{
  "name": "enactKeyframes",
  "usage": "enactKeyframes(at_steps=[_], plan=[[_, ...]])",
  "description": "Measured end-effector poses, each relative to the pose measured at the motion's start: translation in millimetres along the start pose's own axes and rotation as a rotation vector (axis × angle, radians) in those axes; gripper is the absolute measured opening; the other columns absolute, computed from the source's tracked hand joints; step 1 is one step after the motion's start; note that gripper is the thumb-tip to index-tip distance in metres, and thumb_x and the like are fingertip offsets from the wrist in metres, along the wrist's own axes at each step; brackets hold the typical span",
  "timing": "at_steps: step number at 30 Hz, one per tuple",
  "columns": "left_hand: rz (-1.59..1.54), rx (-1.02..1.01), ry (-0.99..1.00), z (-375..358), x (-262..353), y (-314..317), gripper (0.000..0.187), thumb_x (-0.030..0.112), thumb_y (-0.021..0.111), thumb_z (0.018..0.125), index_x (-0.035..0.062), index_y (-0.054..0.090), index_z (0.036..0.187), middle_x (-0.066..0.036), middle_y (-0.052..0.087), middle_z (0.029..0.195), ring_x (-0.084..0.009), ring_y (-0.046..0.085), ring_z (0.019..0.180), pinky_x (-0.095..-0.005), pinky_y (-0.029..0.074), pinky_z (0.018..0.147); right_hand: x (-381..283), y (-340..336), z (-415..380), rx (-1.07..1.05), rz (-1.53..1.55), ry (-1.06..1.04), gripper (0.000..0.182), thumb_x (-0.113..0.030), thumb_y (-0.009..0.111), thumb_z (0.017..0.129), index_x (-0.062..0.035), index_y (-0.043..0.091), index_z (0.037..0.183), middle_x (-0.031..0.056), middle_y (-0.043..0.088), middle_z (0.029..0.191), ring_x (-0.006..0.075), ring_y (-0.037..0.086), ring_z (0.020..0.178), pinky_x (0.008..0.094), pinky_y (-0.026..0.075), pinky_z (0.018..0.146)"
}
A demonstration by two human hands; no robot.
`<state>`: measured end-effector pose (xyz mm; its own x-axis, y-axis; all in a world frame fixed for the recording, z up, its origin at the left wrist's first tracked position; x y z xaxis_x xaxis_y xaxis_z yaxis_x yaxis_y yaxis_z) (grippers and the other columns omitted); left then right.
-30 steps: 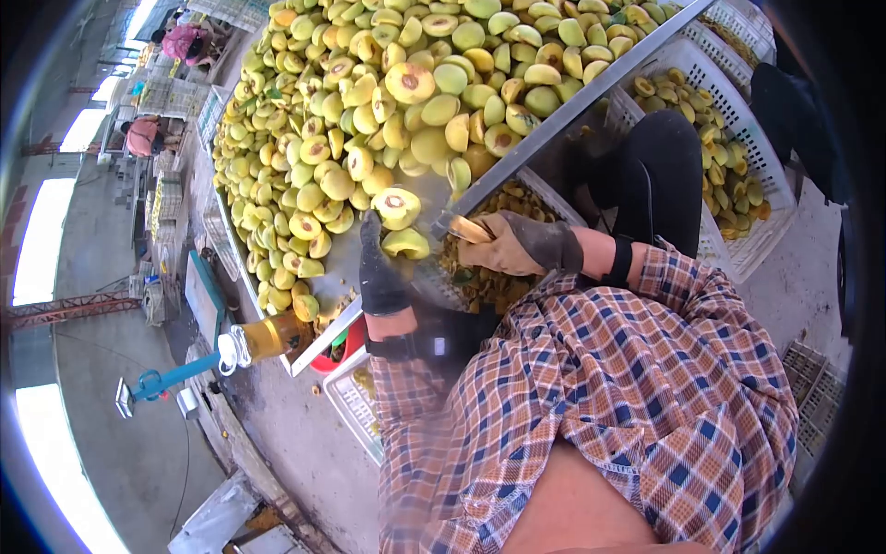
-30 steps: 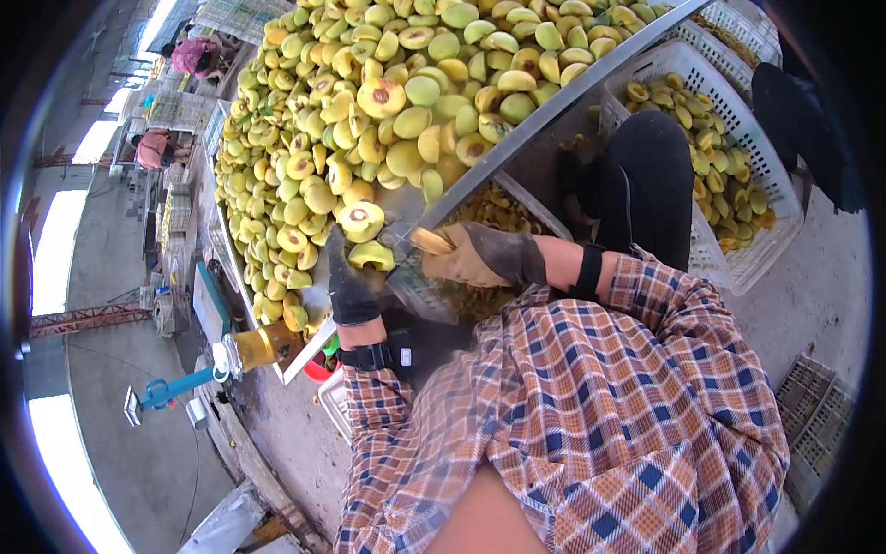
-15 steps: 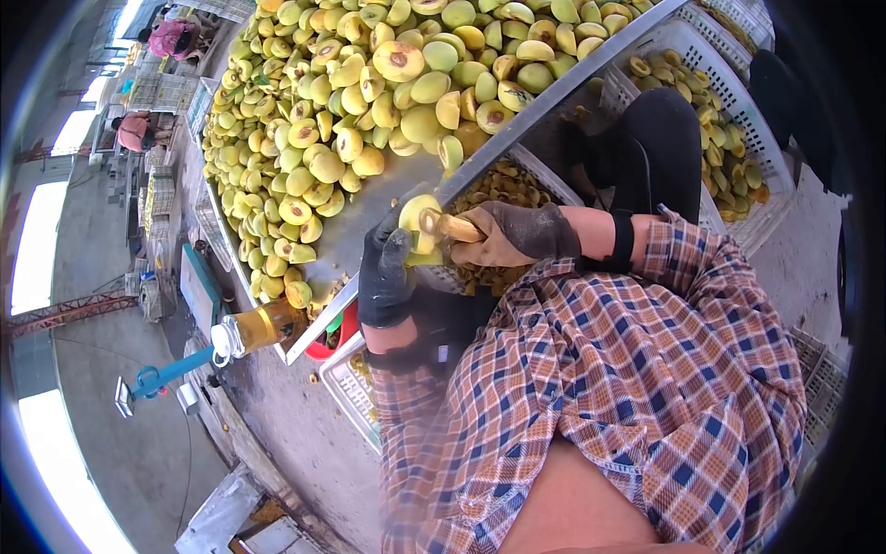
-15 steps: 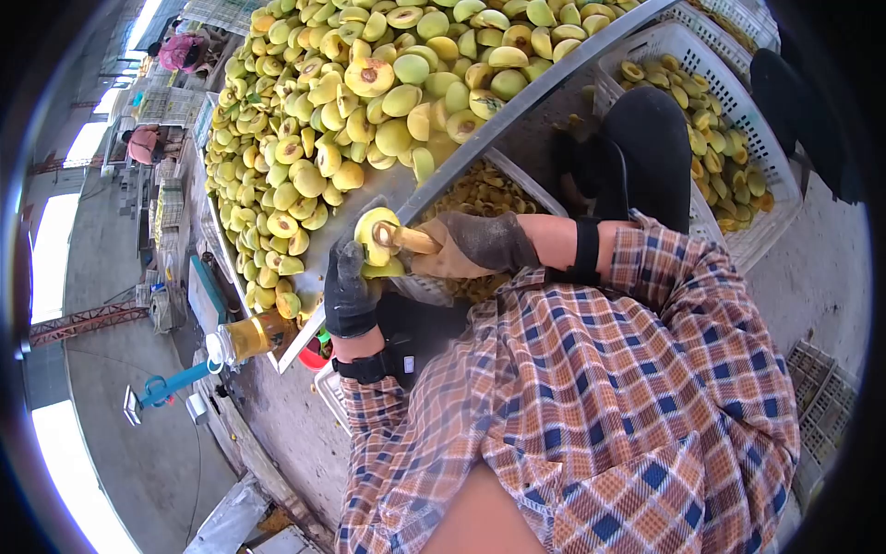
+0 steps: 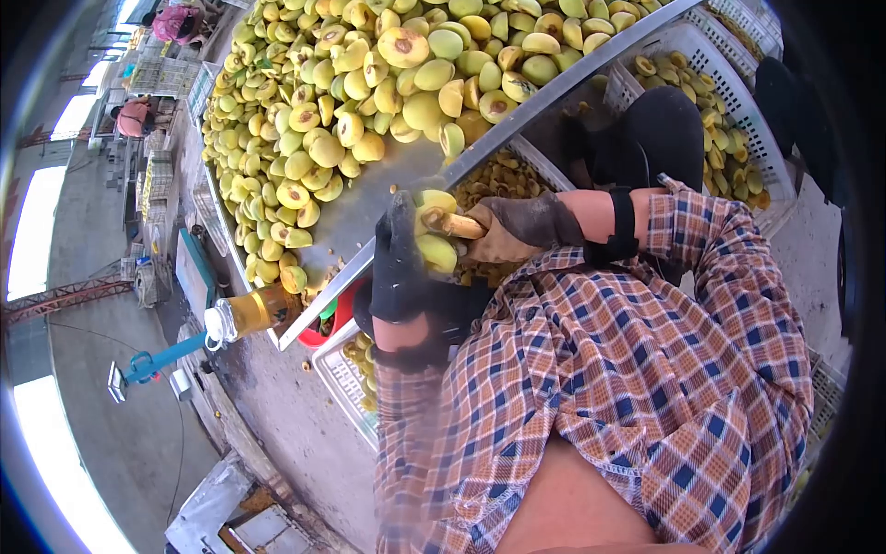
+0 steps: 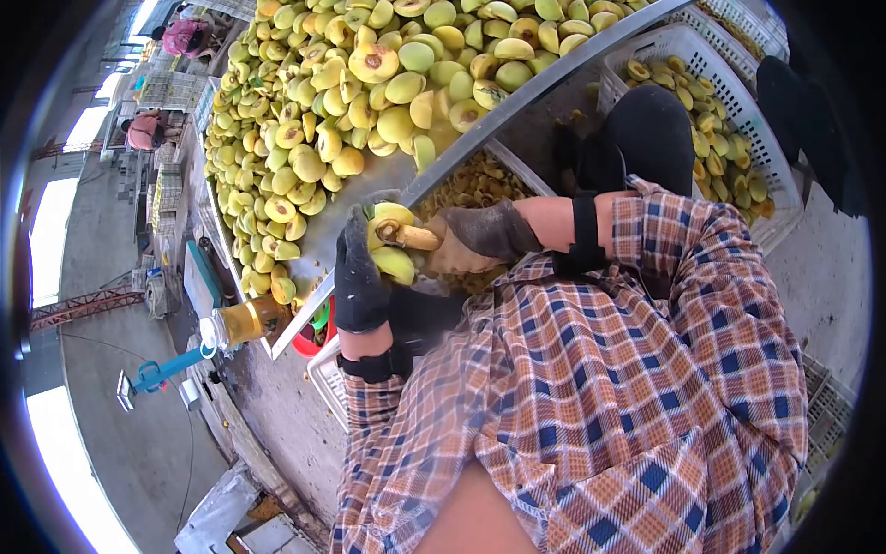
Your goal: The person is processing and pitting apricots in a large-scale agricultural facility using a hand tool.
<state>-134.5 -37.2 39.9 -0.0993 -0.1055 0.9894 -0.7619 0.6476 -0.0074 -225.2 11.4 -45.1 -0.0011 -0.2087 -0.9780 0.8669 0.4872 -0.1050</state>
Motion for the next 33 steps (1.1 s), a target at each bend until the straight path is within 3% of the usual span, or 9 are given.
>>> enactKeyframes(at_steps=[5,8,12,16,23,26,29,31,33], plan=[[0.316,-0.113,0.157,7.9,15.8,11.8,0.033,0.025,0.046,0.101,-0.0013,0.065,0.107,-0.012,0.068,0.104,-0.0185,0.064,0.091,-0.0308,0.05,0.083,12.3,12.4,-25.5,-0.159,0.85,0.377,0.034,-0.017,0.064,0.091,-0.0028,0.057,0.122,0.0064,0.066,0.09,0.0156,0.065,0.087,0.0256,0.052,0.072],[0.091,-0.231,0.069,11.2,8.3,9.2,0.037,0.027,0.044,0.102,-0.0028,0.064,0.109,-0.012,0.067,0.102,-0.0184,0.064,0.092,-0.0304,0.049,0.085,-9.0,50.5,-35.9,-1.021,1.855,0.545,0.048,-0.046,0.043,0.101,-0.0005,0.051,0.112,0.0006,0.057,0.063,0.0114,0.045,0.043,0.0251,0.038,0.038],[0.277,-0.264,0.218,11.1,13.9,15.6,0.054,0.045,0.035,0.103,-0.0012,0.06,0.115,-0.011,0.066,0.096,-0.0174,0.063,0.087,-0.0295,0.05,0.079,17.6,46.9,-47.6,-0.54,1.781,0.895,0.052,-0.041,0.056,0.092,0.0043,0.051,0.117,0.0056,0.052,0.068,0.0185,0.054,0.055,0.0268,0.046,0.052],[-0.474,0.09,-0.136,3.6,-39.1,-22.7,0.066,0.06,0.03,0.1,0.0009,0.052,0.122,-0.014,0.065,0.09,-0.0216,0.063,0.073,-0.031,0.053,0.07,-21.9,-14.8,-22.0,-0.059,-0.343,0.284,0.037,-0.038,0.06,0.093,-0.0033,0.061,0.107,0.0068,0.064,0.075,0.0137,0.061,0.055,0.027,0.045,0.046],[0.178,0.762,-0.083,-148.8,-23.8,-143.9,0.044,0.038,0.043,0.103,-0.0013,0.06,0.114,-0.012,0.068,0.097,-0.0233,0.066,0.088,-0.0358,0.053,0.078,100.0,-23.4,-60.5,0.062,0.282,0.768,0.026,-0.021,0.063,0.091,-0.0032,0.061,0.11,0.0071,0.061,0.069,0.0181,0.059,0.056,0.0276,0.045,0.051],[1.276,0.67,0.017,-207.9,-26.1,-198.8,0.036,0.025,0.046,0.102,-0.0052,0.066,0.101,-0.015,0.069,0.1,-0.0272,0.066,0.092,-0.039,0.051,0.08,111.2,-17.3,-76.3,0.123,0.802,0.912,0.026,-0.02,0.062,0.091,-0.0021,0.059,0.11,0.0072,0.06,0.075,0.0197,0.057,0.061,0.0269,0.043,0.053],[1.201,0.498,0.204,-166.0,6.2,-189.8,0.024,0.009,0.045,0.099,-0.0055,0.063,0.104,-0.019,0.067,0.1,-0.033,0.065,0.095,-0.0396,0.051,0.083,171.7,-2.9,-82.2,0.158,1.284,0.822,0.021,-0.019,0.064,0.088,-0.0042,0.057,0.1,0.0059,0.056,0.082,0.0214,0.056,0.076,0.0286,0.045,0.066],[1.518,0.343,0.527,-102.0,-0.5,-200.6,0.027,-0.001,0.06,0.083,0.003,0.063,0.109,-0.018,0.065,0.106,-0.0353,0.063,0.097,-0.0414,0.051,0.084,105.4,-7.5,-56.9,0.079,0.39,0.503,0.026,-0.023,0.065,0.088,-0.0034,0.059,0.103,0.0084,0.059,0.094,0.0227,0.056,0.086,0.0323,0.047,0.074],[0.967,0.506,0.221,-14.3,3.1,-209.5,0.031,0.027,0.062,0.093,0.0063,0.063,0.115,-0.019,0.063,0.115,-0.0374,0.058,0.11,-0.042,0.046,0.094,52.7,-13.2,-41.5,0.17,-0.096,0.467,0.031,-0.025,0.066,0.088,-0.0024,0.061,0.108,0.0105,0.062,0.106,0.0231,0.058,0.096,0.0349,0.048,0.082]])
Point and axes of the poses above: each hand's wrist, its own z-axis towards the middle knuckle, its own y-axis out of the palm, x = y × z, the point moved 6 cm from there along z, towards the middle knuckle
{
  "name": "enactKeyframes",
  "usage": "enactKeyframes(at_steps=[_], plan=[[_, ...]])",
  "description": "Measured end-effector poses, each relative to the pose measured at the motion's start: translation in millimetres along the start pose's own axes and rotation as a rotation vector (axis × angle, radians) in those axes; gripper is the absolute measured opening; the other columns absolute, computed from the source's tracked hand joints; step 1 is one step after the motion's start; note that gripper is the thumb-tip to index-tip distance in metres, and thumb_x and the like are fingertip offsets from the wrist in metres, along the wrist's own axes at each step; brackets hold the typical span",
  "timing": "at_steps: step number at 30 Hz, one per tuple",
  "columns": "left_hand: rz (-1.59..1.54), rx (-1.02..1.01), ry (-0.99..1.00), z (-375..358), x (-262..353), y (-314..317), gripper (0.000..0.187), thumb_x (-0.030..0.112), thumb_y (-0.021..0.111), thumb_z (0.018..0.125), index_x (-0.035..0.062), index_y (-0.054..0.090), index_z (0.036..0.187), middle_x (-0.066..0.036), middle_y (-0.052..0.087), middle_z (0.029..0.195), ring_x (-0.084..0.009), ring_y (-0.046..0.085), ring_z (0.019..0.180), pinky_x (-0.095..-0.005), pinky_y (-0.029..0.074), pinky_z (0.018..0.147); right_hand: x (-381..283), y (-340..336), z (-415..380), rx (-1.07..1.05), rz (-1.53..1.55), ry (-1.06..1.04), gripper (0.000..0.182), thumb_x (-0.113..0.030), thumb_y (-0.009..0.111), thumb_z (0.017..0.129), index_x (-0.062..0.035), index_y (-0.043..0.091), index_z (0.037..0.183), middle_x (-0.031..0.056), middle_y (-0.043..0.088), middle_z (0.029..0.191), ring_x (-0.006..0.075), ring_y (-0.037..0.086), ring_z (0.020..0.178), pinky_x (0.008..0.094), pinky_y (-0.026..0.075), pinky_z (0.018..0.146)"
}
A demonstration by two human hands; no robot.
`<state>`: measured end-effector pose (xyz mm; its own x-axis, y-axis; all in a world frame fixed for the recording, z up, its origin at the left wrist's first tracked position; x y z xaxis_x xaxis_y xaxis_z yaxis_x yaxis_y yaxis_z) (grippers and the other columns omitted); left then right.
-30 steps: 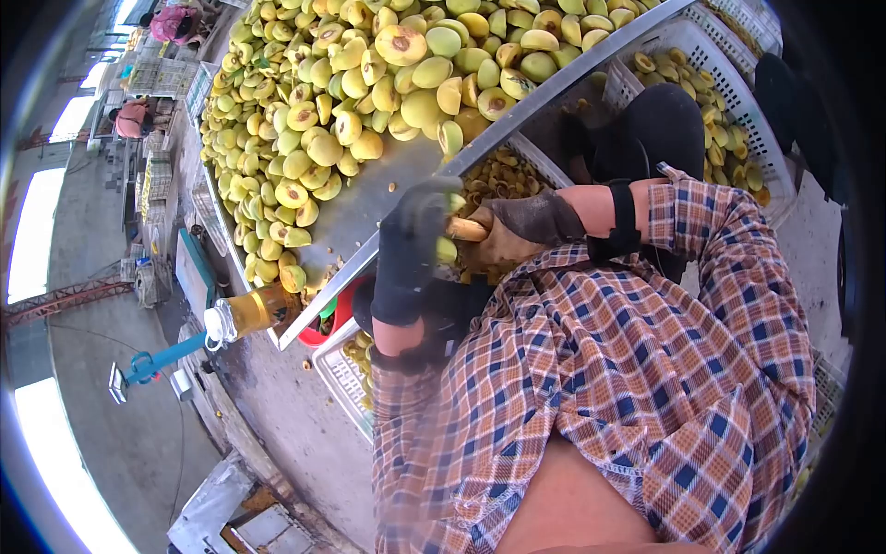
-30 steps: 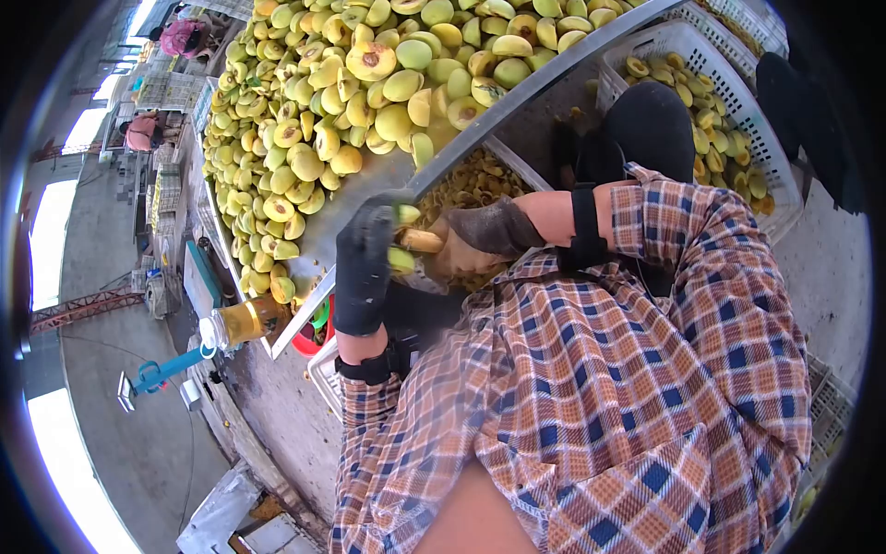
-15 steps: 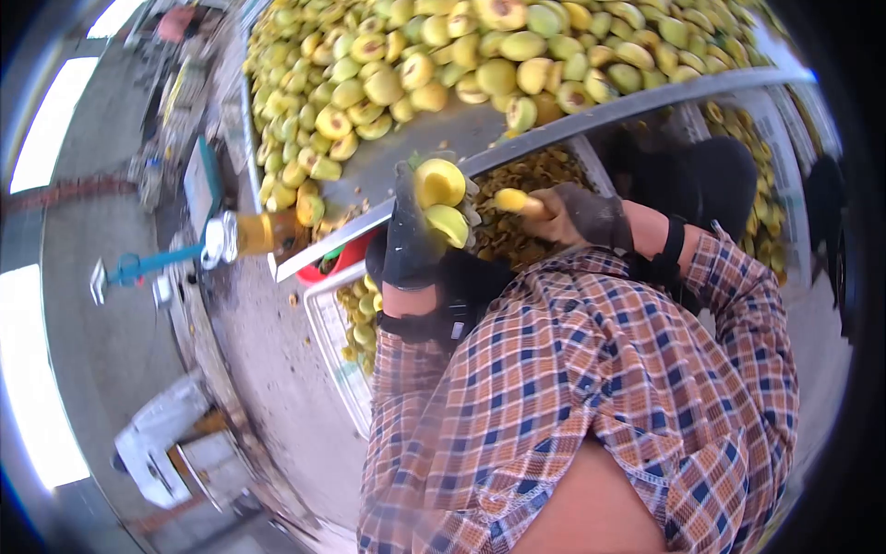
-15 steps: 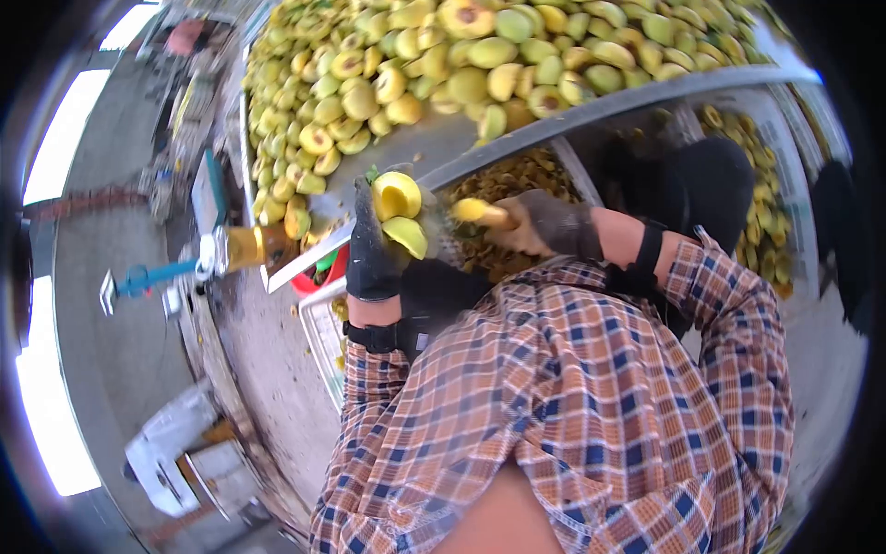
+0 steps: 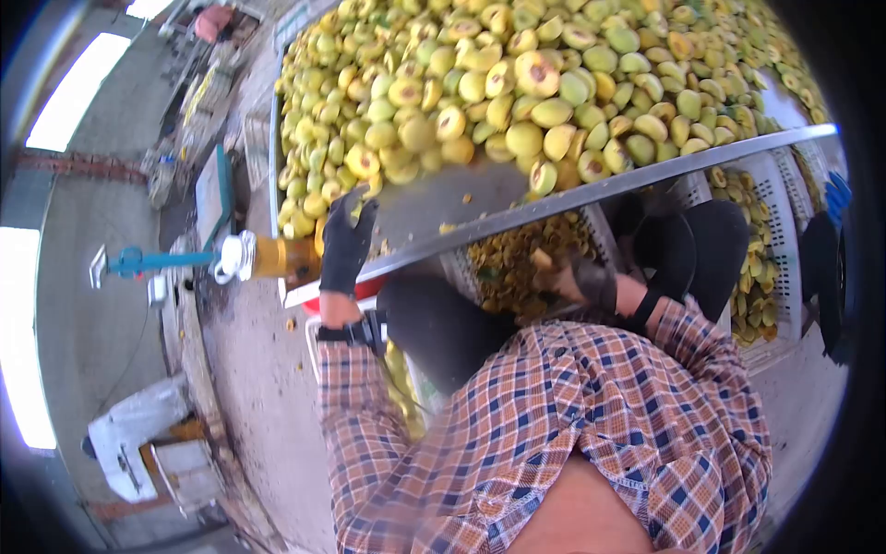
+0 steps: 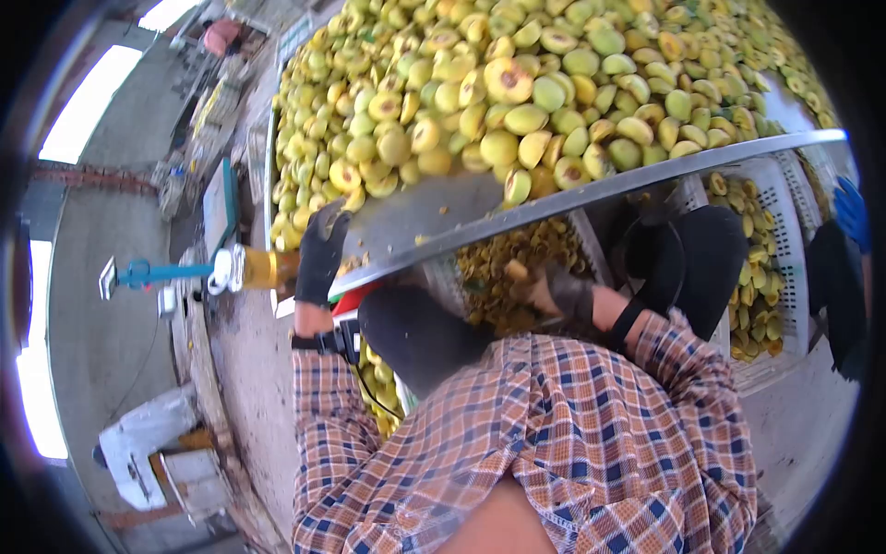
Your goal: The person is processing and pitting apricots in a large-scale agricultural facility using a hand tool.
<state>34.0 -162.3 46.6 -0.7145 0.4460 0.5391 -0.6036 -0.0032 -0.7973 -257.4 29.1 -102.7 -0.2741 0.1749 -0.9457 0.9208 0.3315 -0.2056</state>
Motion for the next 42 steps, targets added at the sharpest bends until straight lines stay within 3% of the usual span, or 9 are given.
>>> enactKeyframes(at_steps=[2,4,8,11,15,20,24,31,42], plan=[[0.236,0.022,0.107,60.8,-3.6,28.3,0.051,0.037,0.064,0.09,0.0112,0.053,0.132,-0.019,0.055,0.13,-0.0382,0.049,0.123,-0.044,0.038,0.104,5.5,9.6,-4.3,0.089,0.41,-0.116,0.022,-0.01,0.066,0.09,-0.0053,0.062,0.111,0.0047,0.066,0.098,0.0118,0.058,0.089,0.0281,0.049,0.076],[0.389,0.063,0.07,110.1,-38.3,62.2,0.068,0.051,0.062,0.087,0.0232,0.04,0.145,-0.02,0.047,0.14,-0.044,0.042,0.129,-0.0556,0.03,0.106,-12.7,4.4,-22.1,0.067,0.222,0.077,0.024,-0.019,0.067,0.09,-0.0037,0.063,0.108,0.0047,0.067,0.094,0.0117,0.059,0.089,0.0291,0.049,0.077],[0.785,-0.159,-0.13,118.1,8.7,84.5,0.06,0.055,0.057,0.087,0.0251,0.048,0.138,-0.017,0.052,0.137,-0.0423,0.048,0.125,-0.0586,0.036,0.097,-15.0,-10.9,-29.2,0.128,0.096,0.195,0.044,-0.034,0.068,0.087,-0.0002,0.061,0.115,0.0195,0.068,0.098,0.0245,0.065,0.093,0.0362,0.049,0.083],[0.624,-0.213,-0.129,92.0,6.6,78.2,0.057,0.057,0.058,0.086,0.02,0.055,0.13,-0.017,0.059,0.129,-0.0371,0.055,0.119,-0.0501,0.042,0.095,-15.0,-8.2,-18.1,0.155,-0.014,0.074,0.037,-0.032,0.066,0.089,0.0001,0.06,0.108,0.0138,0.064,0.083,0.0199,0.06,0.079,0.0351,0.048,0.072],[-0.707,-0.006,-0.212,60.0,-8.9,52.2,0.043,0.044,0.051,0.097,0.007,0.059,0.119,-0.007,0.068,0.1,-0.0227,0.067,0.086,-0.0346,0.052,0.076,-65.7,-5.3,-8.1,0.1,0.237,0.03,0.024,-0.026,0.062,0.093,-0.0024,0.059,0.095,0.0004,0.052,0.067,0.0093,0.048,0.062,0.0284,0.041,0.055],[-1.493,-0.241,-0.432,8.4,53.6,70.0,0.054,0.045,0.053,0.095,0.0018,0.051,0.128,-0.018,0.062,0.122,-0.0251,0.064,0.092,-0.0361,0.052,0.078,-127.2,-6.8,8.4,-0.052,0.367,0.07,0.023,-0.024,0.061,0.091,-0.0016,0.06,0.095,0.0003,0.054,0.07,0.0078,0.049,0.065,0.0276,0.042,0.057],[-1.62,-0.08,-0.612,-29.1,85.4,93.6,0.056,0.044,0.053,0.095,0.002,0.048,0.132,-0.016,0.062,0.118,-0.0282,0.061,0.106,-0.04,0.052,0.09,-144.3,-5.9,19.6,-0.013,0.293,-0.13,0.023,-0.023,0.059,0.093,-0.0005,0.06,0.096,0.0006,0.055,0.071,0.0094,0.049,0.066,0.0281,0.043,0.06],[-1.461,-0.219,-0.243,-39.3,149.5,89.1,0.052,0.037,0.045,0.1,0.0062,0.041,0.141,-0.01,0.051,0.131,-0.0232,0.048,0.122,-0.0397,0.036,0.107,-139.8,-4.9,12.8,-0.041,0.435,-0.115,0.025,-0.023,0.06,0.091,0.0002,0.058,0.101,0.002,0.056,0.074,0.0122,0.051,0.069,0.0309,0.045,0.064],[-1.295,-0.169,-0.282,-48.2,146.7,90.5,0.061,0.054,0.038,0.101,0.005,0.046,0.136,-0.011,0.057,0.122,-0.0217,0.057,0.112,-0.0362,0.049,0.095,-131.2,-7.5,3.6,0.091,-0.059,-0.298,0.032,-0.024,0.063,0.091,-0.0012,0.056,0.112,0.0225,0.066,0.09,0.0338,0.067,0.084,0.0371,0.051,0.073]])
Point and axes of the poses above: each hand's wrist, its own z-axis towards the middle knuckle, its own y-axis out of the palm, x = y × z, the point moved 6 cm from there along z, towards the middle knuckle
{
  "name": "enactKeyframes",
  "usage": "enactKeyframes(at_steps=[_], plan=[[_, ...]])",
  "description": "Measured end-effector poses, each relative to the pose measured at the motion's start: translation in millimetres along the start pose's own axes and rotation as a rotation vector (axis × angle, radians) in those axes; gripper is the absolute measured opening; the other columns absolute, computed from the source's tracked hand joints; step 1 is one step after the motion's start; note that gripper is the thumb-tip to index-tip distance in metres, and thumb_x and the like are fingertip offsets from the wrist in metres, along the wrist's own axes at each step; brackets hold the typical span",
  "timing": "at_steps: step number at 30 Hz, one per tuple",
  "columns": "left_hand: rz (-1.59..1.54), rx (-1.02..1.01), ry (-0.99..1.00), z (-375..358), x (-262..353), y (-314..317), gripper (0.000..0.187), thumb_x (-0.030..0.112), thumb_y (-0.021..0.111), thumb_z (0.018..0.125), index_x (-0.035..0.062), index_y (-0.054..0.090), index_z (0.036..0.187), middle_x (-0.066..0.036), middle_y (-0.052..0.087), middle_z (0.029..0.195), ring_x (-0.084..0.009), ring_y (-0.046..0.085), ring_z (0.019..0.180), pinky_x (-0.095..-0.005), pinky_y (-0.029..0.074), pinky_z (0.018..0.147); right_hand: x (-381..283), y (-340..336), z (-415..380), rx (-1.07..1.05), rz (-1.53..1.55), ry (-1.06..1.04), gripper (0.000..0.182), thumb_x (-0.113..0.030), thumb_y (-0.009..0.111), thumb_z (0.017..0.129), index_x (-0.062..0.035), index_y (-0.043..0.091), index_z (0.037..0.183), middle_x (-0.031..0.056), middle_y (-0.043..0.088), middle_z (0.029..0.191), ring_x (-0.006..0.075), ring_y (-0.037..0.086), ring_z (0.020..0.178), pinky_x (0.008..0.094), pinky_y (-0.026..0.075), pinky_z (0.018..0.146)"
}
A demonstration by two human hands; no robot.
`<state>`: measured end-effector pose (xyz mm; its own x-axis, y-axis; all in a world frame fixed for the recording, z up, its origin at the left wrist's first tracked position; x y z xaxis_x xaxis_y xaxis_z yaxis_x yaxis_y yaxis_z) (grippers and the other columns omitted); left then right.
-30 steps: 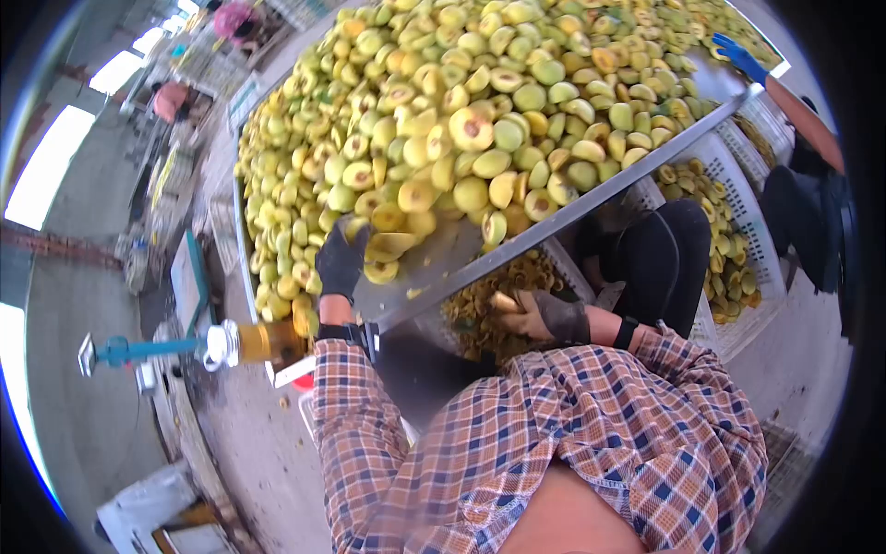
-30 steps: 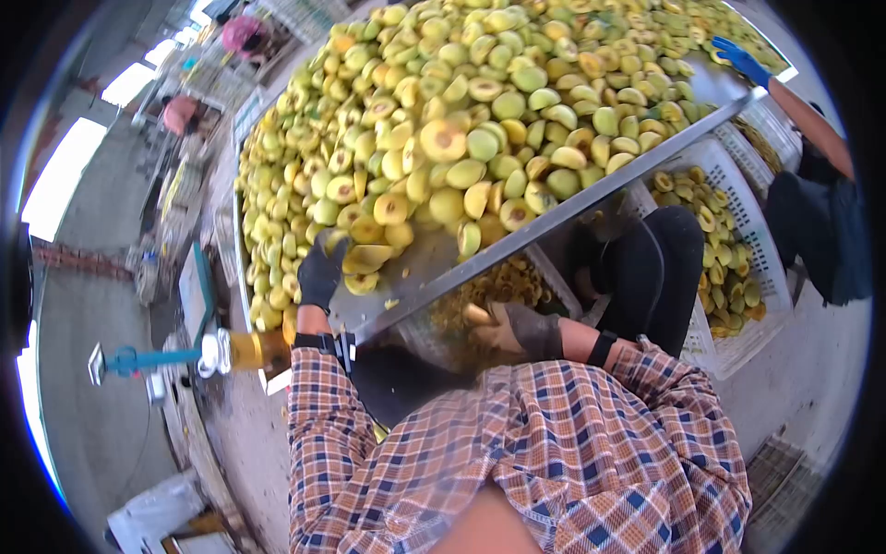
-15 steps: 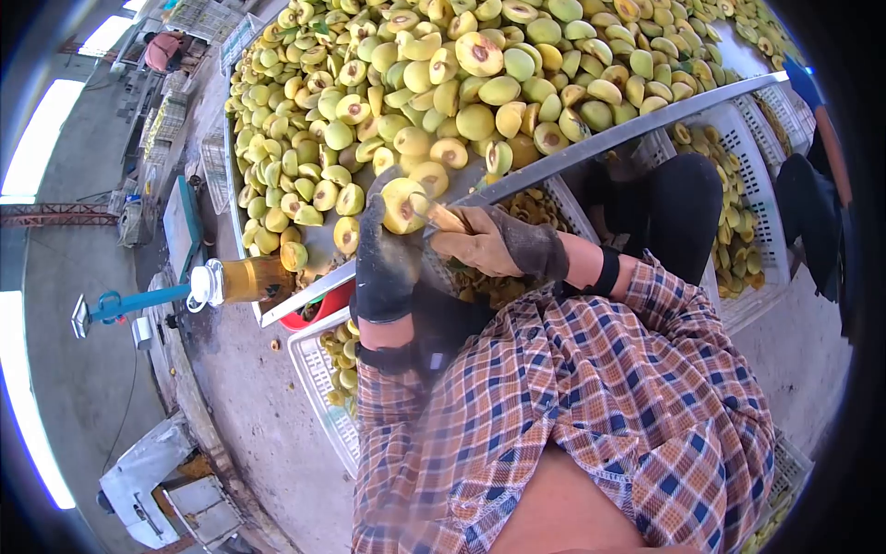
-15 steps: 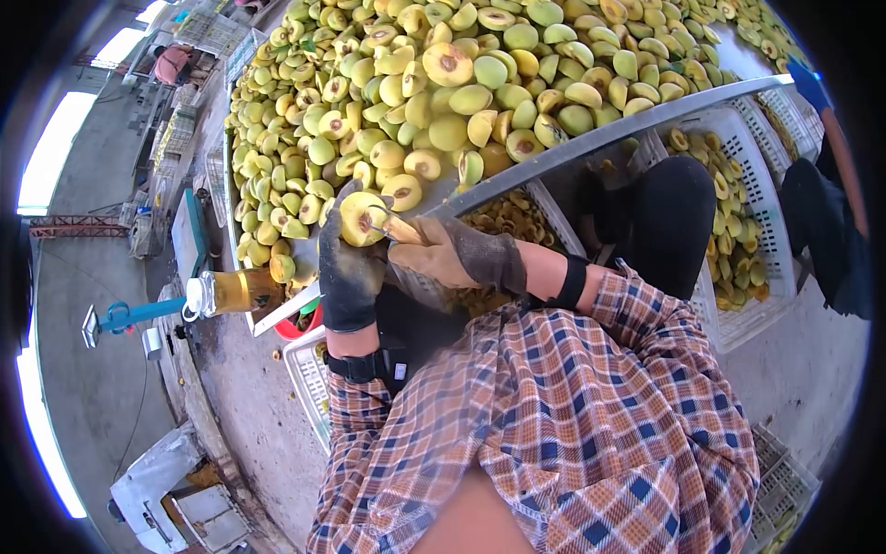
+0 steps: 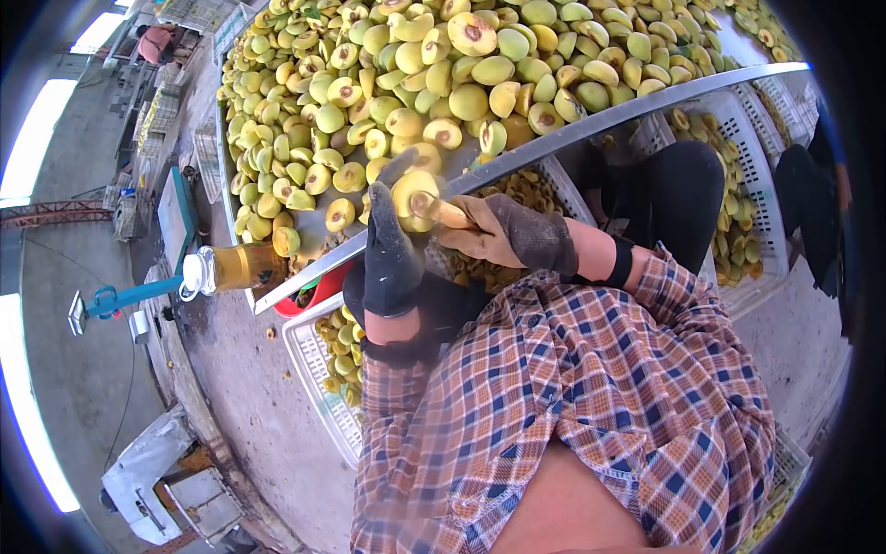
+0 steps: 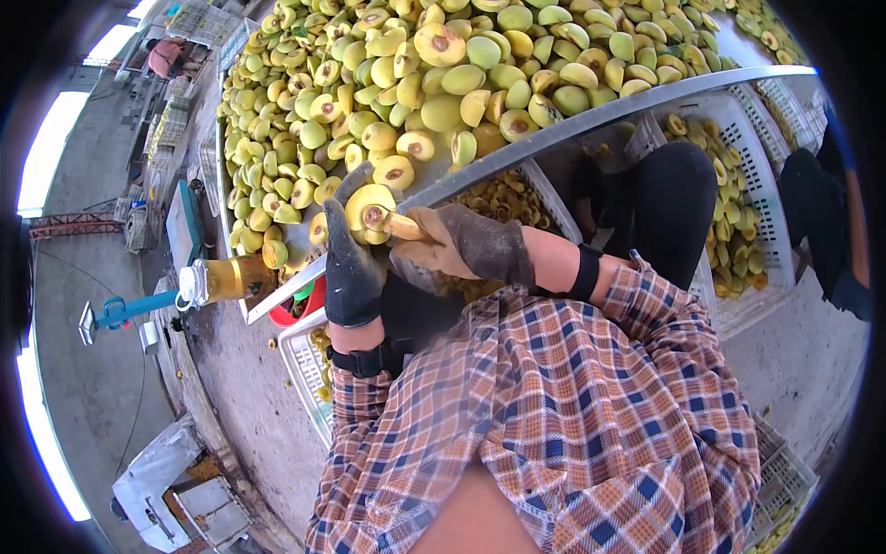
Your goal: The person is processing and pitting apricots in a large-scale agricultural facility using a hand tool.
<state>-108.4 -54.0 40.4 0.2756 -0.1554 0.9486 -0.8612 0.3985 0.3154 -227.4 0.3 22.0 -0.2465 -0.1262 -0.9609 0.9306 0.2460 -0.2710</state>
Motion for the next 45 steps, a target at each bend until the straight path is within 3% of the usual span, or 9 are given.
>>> enactKeyframes(at_steps=[10,14,17,20,24,32,37,40,45], plan=[[0.38,-0.057,0.039,-3.1,-7.3,0.4,0.046,0.034,0.03,0.107,-0.0005,0.058,0.117,-0.01,0.062,0.107,-0.0172,0.058,0.097,-0.0307,0.046,0.087,27.5,-10.8,-4.7,-0.117,-0.272,-0.107,0.039,-0.011,0.058,0.092,-0.0029,0.045,0.128,0.0168,0.061,0.076,0.0255,0.064,0.071,0.0343,0.049,0.067],[1.054,-0.26,-0.066,4.5,-4.6,-5.1,0.058,0.048,0.026,0.105,0.0021,0.054,0.128,-0.01,0.063,0.115,-0.0222,0.061,0.101,-0.0352,0.049,0.088,37.2,-13.4,-11.3,-0.205,-0.209,-0.17,0.014,-0.014,0.062,0.088,-0.0078,0.058,0.1,0.0164,0.064,0.079,0.0298,0.066,0.07,0.0357,0.05,0.062],[0.542,0.016,0.053,-5.6,1.2,11.3,0.056,0.046,0.027,0.105,0.0012,0.051,0.129,-0.013,0.062,0.115,-0.0231,0.06,0.103,-0.0355,0.047,0.093,37.4,1.1,-9.4,-0.223,0.02,-0.138,0.009,-0.015,0.059,0.089,-0.0112,0.06,0.097,0.0116,0.061,0.074,0.0203,0.06,0.061,0.0307,0.046,0.057],[0.227,0.175,0.138,-7.2,-16.5,15.2,0.051,0.04,0.026,0.106,0.0004,0.054,0.121,-0.013,0.062,0.111,-0.0206,0.058,0.103,-0.0333,0.044,0.093,17.1,19.5,-25.2,-0.327,0.663,0.547,0.014,-0.023,0.058,0.092,-0.0101,0.06,0.097,0.0124,0.059,0.071,0.0175,0.058,0.061,0.031,0.047,0.057],[0.394,-0.022,0.034,-4.3,-9.5,3.3,0.054,0.04,0.025,0.107,0.0004,0.062,0.106,-0.01,0.066,0.095,-0.02,0.061,0.09,-0.0309,0.046,0.084,26.3,6.4,-12.0,-0.183,-0.001,-0.042,0.025,-0.028,0.06,0.092,-0.0038,0.058,0.097,0.0142,0.063,0.077,0.0275,0.064,0.069,0.038,0.05,0.065],[0.168,0.118,0.181,-4.2,-16.1,8.4,0.063,0.057,0.033,0.101,0.0024,0.051,0.127,-0.018,0.06,0.119,-0.0295,0.061,0.107,-0.0397,0.048,0.097,-3.3,25.8,-27.5,-0.198,0.793,0.585,0.011,-0.02,0.057,0.094,-0.0105,0.061,0.093,-0.0044,0.055,0.071,0.0063,0.052,0.063,0.0242,0.04,0.054],[-0.153,0.053,-0.009,-7.3,-10.6,19.2,0.057,0.051,0.033,0.103,0.0002,0.057,0.114,-0.014,0.063,0.112,-0.025,0.061,0.102,-0.0364,0.048,0.094,10.9,28.4,-16.5,-0.225,0.332,0.152,0.015,-0.023,0.057,0.095,-0.0093,0.061,0.095,-0.0031,0.058,0.074,0.0059,0.054,0.065,0.0241,0.042,0.055],[0.561,0.059,0.328,-5.0,-2.2,13.7,0.054,0.049,0.033,0.104,0.0008,0.057,0.112,-0.013,0.064,0.109,-0.0221,0.06,0.1,-0.034,0.047,0.092,-6.9,24.1,-23.5,-0.179,0.605,0.326,0.016,-0.024,0.057,0.096,-0.0088,0.062,0.094,-0.0028,0.059,0.075,0.0061,0.055,0.066,0.0243,0.043,0.056],[0.197,0.056,0.127,-8.9,-4.2,19.7,0.05,0.044,0.033,0.105,0.0007,0.056,0.116,-0.013,0.063,0.105,-0.0194,0.058,0.098,-0.0319,0.045,0.091,7.1,30.2,-28.3,-0.232,0.635,0.515,0.018,-0.027,0.058,0.096,-0.0093,0.062,0.094,-0.0031,0.057,0.068,0.0069,0.052,0.056,0.0242,0.038,0.048]])
Point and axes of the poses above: each hand's wrist, its own z-axis towards the middle knuckle, its own y-axis out of the palm, x = y × z, the point moved 6 cm from there along z, towards the middle knuckle
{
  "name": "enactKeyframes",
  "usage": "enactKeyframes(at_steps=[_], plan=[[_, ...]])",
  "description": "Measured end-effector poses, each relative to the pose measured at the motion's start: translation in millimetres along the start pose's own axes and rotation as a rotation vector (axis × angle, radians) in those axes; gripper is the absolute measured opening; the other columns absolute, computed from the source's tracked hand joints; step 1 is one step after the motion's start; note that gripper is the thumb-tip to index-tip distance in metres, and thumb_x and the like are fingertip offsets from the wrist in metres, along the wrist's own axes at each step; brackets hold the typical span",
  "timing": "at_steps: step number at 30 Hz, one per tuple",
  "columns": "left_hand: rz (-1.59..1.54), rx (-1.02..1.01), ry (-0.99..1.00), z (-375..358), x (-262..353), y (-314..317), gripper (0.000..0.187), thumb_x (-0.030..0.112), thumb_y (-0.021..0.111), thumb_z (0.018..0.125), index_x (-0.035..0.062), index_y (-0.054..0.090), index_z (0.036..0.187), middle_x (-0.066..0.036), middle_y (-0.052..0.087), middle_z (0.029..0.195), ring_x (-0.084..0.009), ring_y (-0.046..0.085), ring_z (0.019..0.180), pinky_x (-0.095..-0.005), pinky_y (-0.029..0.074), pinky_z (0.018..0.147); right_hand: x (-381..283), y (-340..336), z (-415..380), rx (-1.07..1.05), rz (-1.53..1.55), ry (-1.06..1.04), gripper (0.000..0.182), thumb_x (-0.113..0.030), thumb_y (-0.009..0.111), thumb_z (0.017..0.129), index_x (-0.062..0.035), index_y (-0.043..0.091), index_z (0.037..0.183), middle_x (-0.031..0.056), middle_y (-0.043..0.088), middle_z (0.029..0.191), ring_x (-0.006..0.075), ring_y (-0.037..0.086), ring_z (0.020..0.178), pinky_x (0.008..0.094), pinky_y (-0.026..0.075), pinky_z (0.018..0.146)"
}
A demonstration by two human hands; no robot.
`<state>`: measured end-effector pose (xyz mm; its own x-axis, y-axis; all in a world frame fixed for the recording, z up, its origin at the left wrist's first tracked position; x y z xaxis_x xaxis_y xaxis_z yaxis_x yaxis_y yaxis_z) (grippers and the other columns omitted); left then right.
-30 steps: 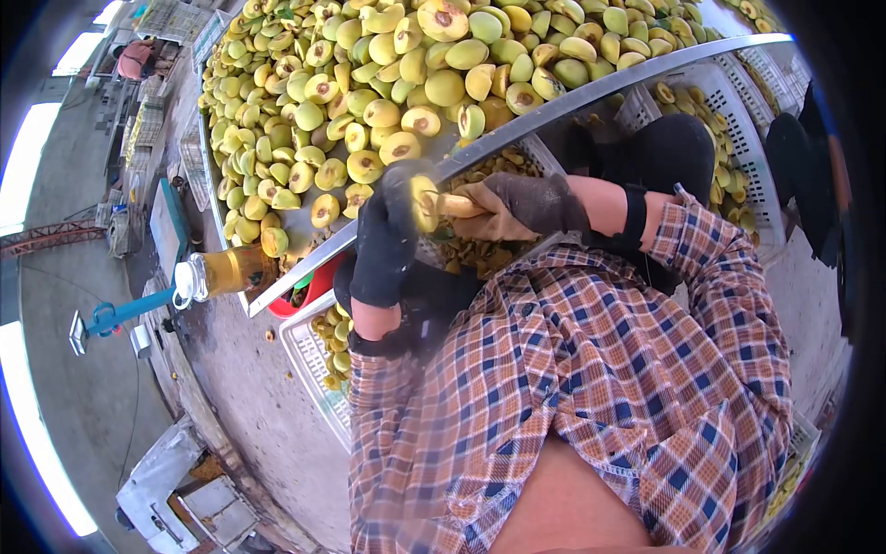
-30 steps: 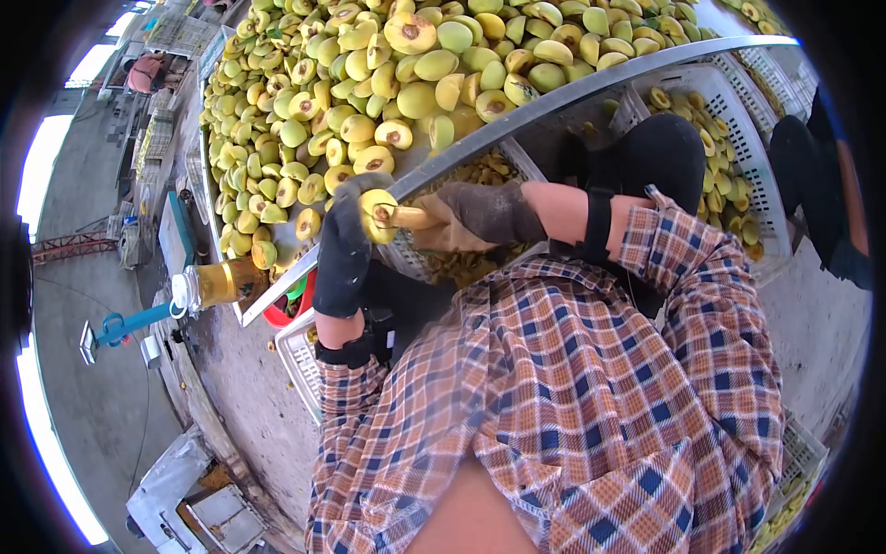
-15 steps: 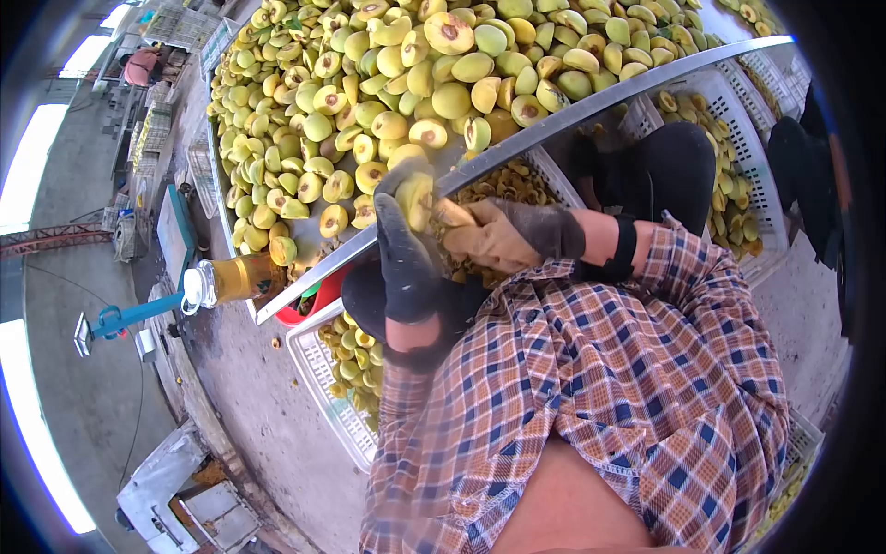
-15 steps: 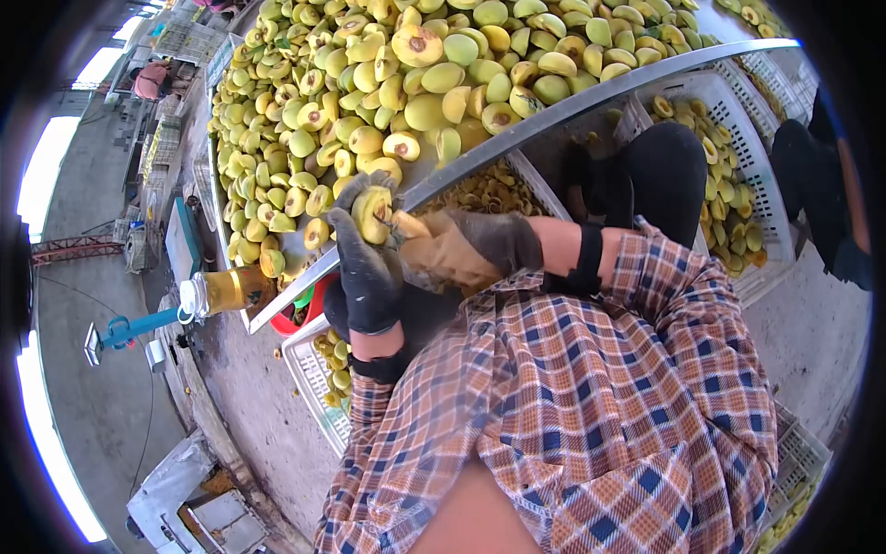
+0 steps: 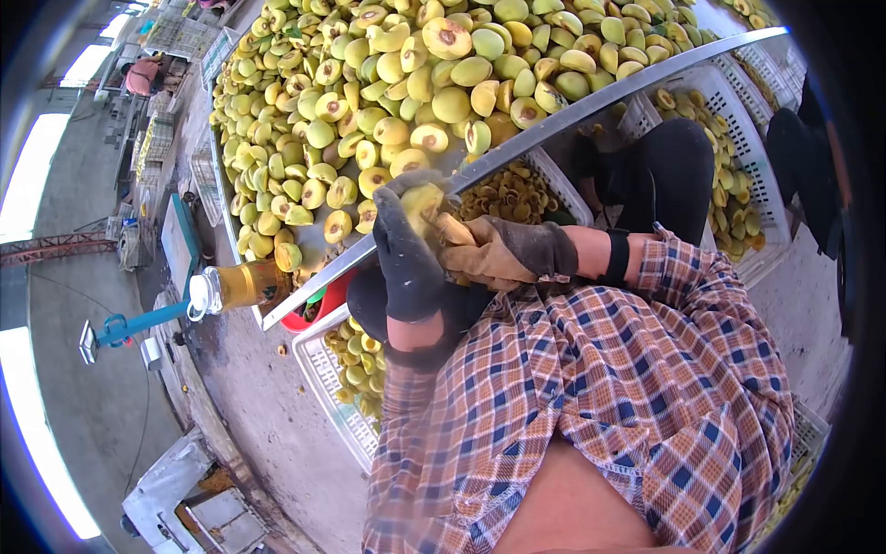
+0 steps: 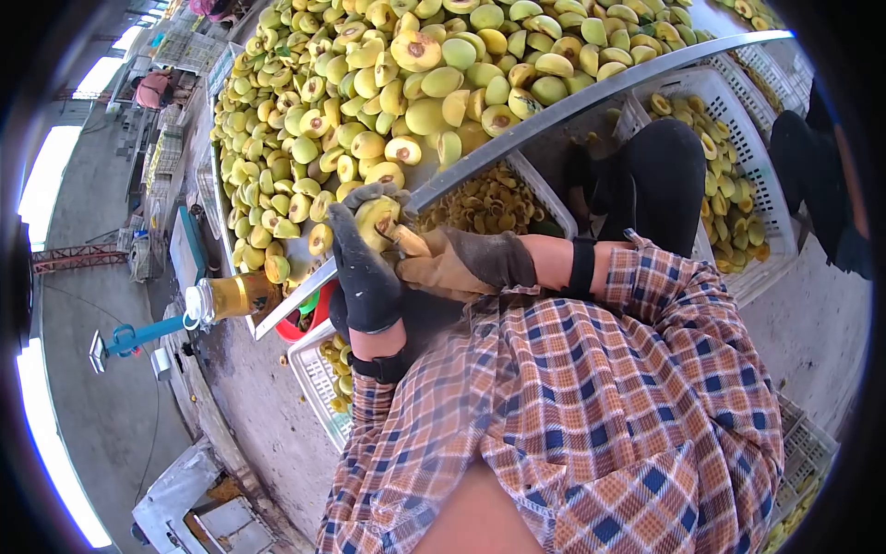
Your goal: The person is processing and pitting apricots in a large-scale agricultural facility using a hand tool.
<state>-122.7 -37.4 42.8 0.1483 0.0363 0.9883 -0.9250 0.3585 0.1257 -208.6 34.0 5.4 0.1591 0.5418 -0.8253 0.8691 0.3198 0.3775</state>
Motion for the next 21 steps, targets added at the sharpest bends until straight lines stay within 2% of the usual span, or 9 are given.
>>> enactKeyframes(at_steps=[2,5,8,11,14,16,18,19,21], plan=[[-0.105,0.002,-0.069,-2.4,-3.8,1.0,0.05,0.044,0.033,0.105,0.0007,0.056,0.116,-0.013,0.062,0.105,-0.0192,0.058,0.099,-0.0319,0.044,0.091,-7.8,1.5,-4.8,0.021,-0.033,-0.055,0.02,-0.029,0.058,0.096,-0.0097,0.061,0.093,-0.0033,0.055,0.064,0.007,0.048,0.05,0.0241,0.034,0.043],[0.382,0.046,0.271,-1.9,4.0,1.3,0.053,0.048,0.033,0.104,0.001,0.056,0.114,-0.014,0.063,0.105,-0.0207,0.06,0.096,-0.0327,0.047,0.089,18.0,-3.8,21.6,-0.024,0.153,-0.11,0.02,-0.03,0.059,0.095,-0.0104,0.061,0.092,-0.0042,0.051,0.06,0.0069,0.043,0.044,0.0239,0.029,0.039],[0.317,0.077,0.192,-3.0,1.3,1.5,0.053,0.049,0.034,0.103,0.0018,0.056,0.11,-0.015,0.063,0.105,-0.0227,0.061,0.088,-0.0341,0.05,0.083,8.1,-0.5,5.2,0.031,0.082,-0.021,0.02,-0.031,0.059,0.094,-0.011,0.06,0.091,-0.0047,0.049,0.058,0.0067,0.041,0.043,0.0242,0.028,0.038],[-0.173,0.07,-0.158,-7.8,-3.1,3.9,0.051,0.048,0.035,0.103,0.0023,0.056,0.109,-0.015,0.063,0.103,-0.0243,0.062,0.081,-0.0369,0.052,0.077,34.9,0.7,28.4,-0.054,0.121,-0.141,0.021,-0.03,0.059,0.094,-0.0101,0.059,0.091,-0.005,0.048,0.058,0.0068,0.041,0.043,0.0245,0.027,0.038],[0.004,0.048,-0.089,-3.3,0.9,0.1,0.052,0.05,0.035,0.103,0.0037,0.058,0.098,-0.015,0.064,0.094,-0.0243,0.061,0.077,-0.0375,0.052,0.072,29.5,2.4,18.5,-0.089,0.056,-0.073,0.019,-0.028,0.059,0.094,-0.0088,0.058,0.091,-0.0036,0.049,0.061,0.0075,0.044,0.046,0.0247,0.031,0.04],[-0.081,0.028,-0.041,-1.1,-18.1,-14.5,0.049,0.043,0.035,0.104,0.0014,0.061,0.103,-0.014,0.065,0.091,-0.0235,0.062,0.079,-0.0356,0.051,0.075,22.0,8.8,11.2,-0.165,0.091,-0.046,0.018,-0.025,0.061,0.093,-0.0068,0.057,0.092,-0.0019,0.05,0.065,0.008,0.047,0.051,0.0241,0.034,0.044],[-0.377,-0.204,-0.051,6.1,-20.6,-2.5,0.046,0.039,0.036,0.104,0.0006,0.063,0.104,-0.014,0.064,0.085,-0.0239,0.063,0.078,-0.0349,0.05,0.074,18.5,16.0,5.3,-0.262,0.173,-0.041,0.019,-0.022,0.063,0.093,-0.0043,0.057,0.094,-0.0001,0.052,0.071,0.0083,0.051,0.056,0.0231,0.039,0.049],[-0.63,-0.426,-0.082,10.1,-18.0,11.1,0.045,0.037,0.037,0.104,0.001,0.064,0.102,-0.013,0.062,0.082,-0.0248,0.062,0.076,-0.035,0.05,0.072,16.4,19.1,1.8,-0.308,0.215,-0.039,0.019,-0.021,0.064,0.093,-0.0031,0.057,0.095,0.0008,0.052,0.073,0.0085,0.053,0.059,0.0227,0.041,0.051],[-0.402,-0.498,0.024,6.7,-5.6,9.7,0.039,0.034,0.042,0.103,0.0013,0.063,0.102,-0.012,0.06,0.078,-0.0255,0.062,0.077,-0.0352,0.05,0.07,15.6,23.0,-7.8,-0.334,0.134,0.044,0.023,-0.019,0.067,0.09,-0.0005,0.056,0.098,0.0016,0.053,0.078,0.0099,0.054,0.059,0.0218,0.041,0.05]])
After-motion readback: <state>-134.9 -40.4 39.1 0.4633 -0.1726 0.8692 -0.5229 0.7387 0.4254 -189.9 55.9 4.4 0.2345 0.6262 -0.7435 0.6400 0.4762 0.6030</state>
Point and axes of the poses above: each hand's wrist, its own z-axis towards the middle knuckle, its own y-axis out of the palm, x = y × z, the point moved 6 cm from there along z, towards the middle knuckle
